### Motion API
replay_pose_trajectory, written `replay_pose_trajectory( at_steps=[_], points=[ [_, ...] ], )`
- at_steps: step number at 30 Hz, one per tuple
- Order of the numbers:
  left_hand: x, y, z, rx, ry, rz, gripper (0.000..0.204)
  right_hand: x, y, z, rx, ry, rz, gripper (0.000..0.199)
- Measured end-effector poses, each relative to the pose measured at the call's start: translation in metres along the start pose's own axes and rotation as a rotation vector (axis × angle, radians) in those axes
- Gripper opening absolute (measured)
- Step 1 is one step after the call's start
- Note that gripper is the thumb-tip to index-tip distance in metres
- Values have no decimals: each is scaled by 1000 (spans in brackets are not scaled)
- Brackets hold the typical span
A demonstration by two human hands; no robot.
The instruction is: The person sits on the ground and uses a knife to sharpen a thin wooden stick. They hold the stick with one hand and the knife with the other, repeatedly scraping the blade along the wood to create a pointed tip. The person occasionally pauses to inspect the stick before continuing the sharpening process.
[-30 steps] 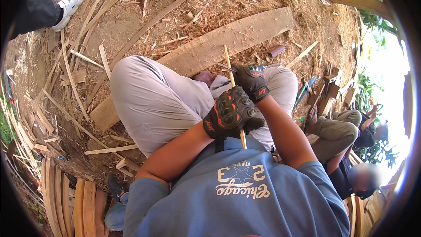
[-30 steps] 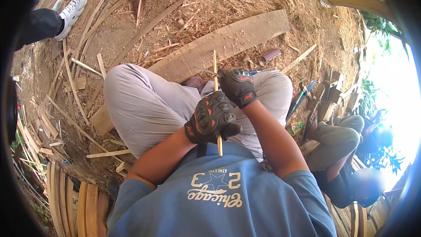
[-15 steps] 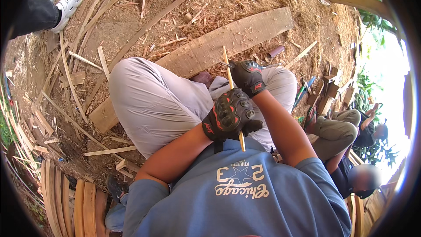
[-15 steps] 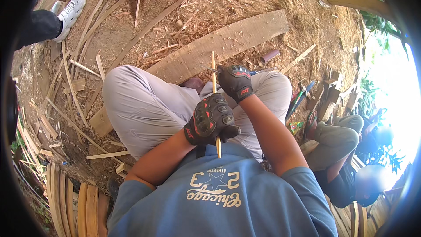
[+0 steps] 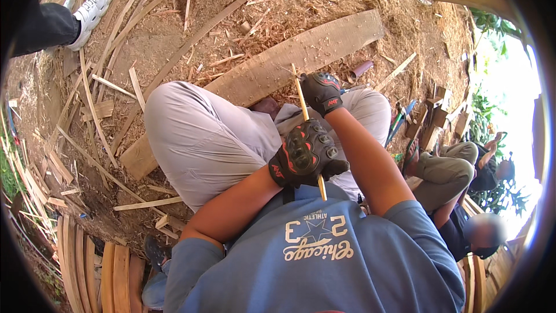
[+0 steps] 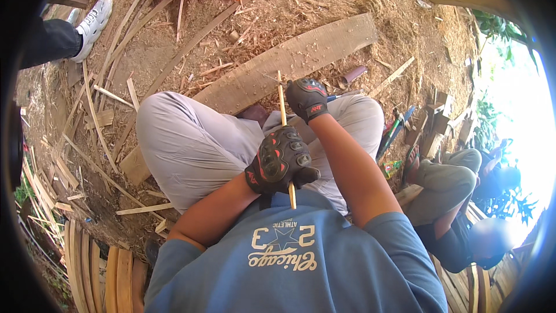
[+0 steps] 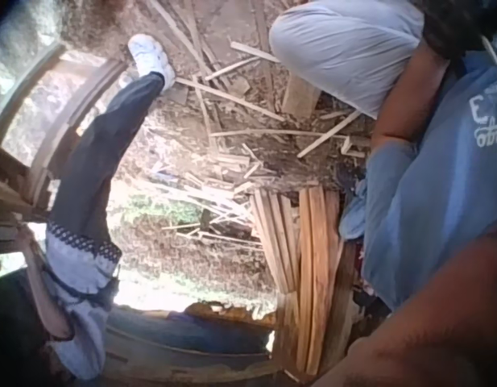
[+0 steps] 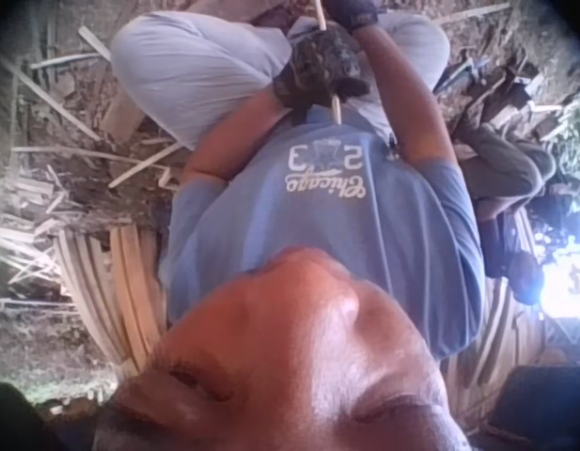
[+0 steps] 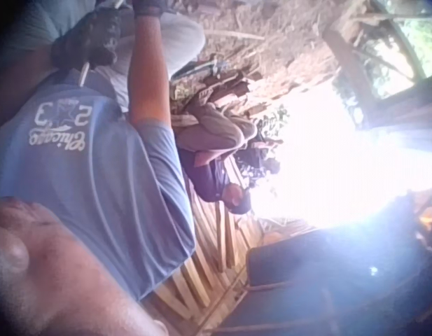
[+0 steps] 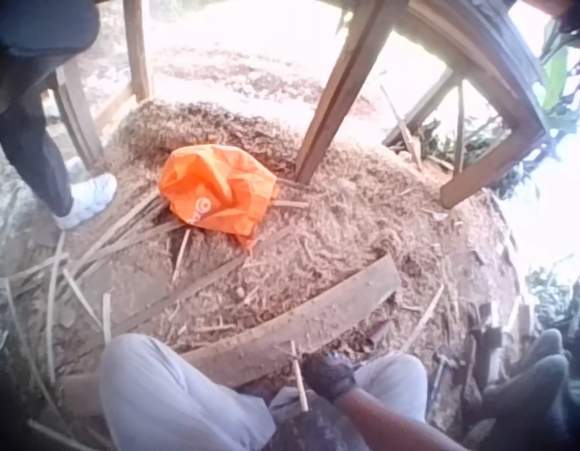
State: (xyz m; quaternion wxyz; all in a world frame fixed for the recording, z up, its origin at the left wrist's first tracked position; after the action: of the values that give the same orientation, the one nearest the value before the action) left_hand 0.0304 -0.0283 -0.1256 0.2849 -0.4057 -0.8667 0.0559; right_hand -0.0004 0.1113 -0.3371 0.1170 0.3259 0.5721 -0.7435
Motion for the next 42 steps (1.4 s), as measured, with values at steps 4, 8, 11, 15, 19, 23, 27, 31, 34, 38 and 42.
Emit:
replay_pose_trajectory(
  at_steps=[4,8,11,15,19,23,27,31,34,38,42],
  points=[
    [-1,-4,-1,11,-5,-97,27,4,4,2,-37,-53,-15,32],
    [-4,-4,-1,7,7,-126,26,11,10,-2,-75,-80,-81,28],
    [6,-14,-6,-13,29,-121,26,9,8,3,-60,-57,-65,27],
    [3,-10,-2,-22,18,-142,28,15,3,5,-62,-2,-58,27],
    [7,-12,2,-5,-62,-58,30,18,2,4,-98,-4,-36,28],
    [11,-22,4,-26,-66,-123,28,14,3,-10,-47,-74,26,26],
    [7,-23,6,-94,-65,-227,21,-15,-19,-8,19,27,53,33],
    [7,-23,4,-87,-35,-236,25,-35,-47,14,-121,-37,111,36],
    [12,-25,-3,-13,5,-214,32,-38,-59,22,-156,-90,58,37],
    [11,-11,1,-6,-20,-150,35,-20,-55,19,-222,-164,32,40],
    [15,-11,6,6,-2,-157,35,-14,-59,19,-241,-145,34,39]
  ],
)
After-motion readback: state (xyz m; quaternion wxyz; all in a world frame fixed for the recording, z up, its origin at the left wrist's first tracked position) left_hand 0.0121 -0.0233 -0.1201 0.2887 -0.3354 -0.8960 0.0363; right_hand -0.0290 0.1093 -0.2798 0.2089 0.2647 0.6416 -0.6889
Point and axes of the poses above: each hand's wrist, its own x-axis towards the middle knuckle, its own y-axis out of the palm, z = x × y, the point moved 9 cm from there along x, towards the middle knuckle, and after that the axes turned 1 degree about z, right-handed, at the moved point
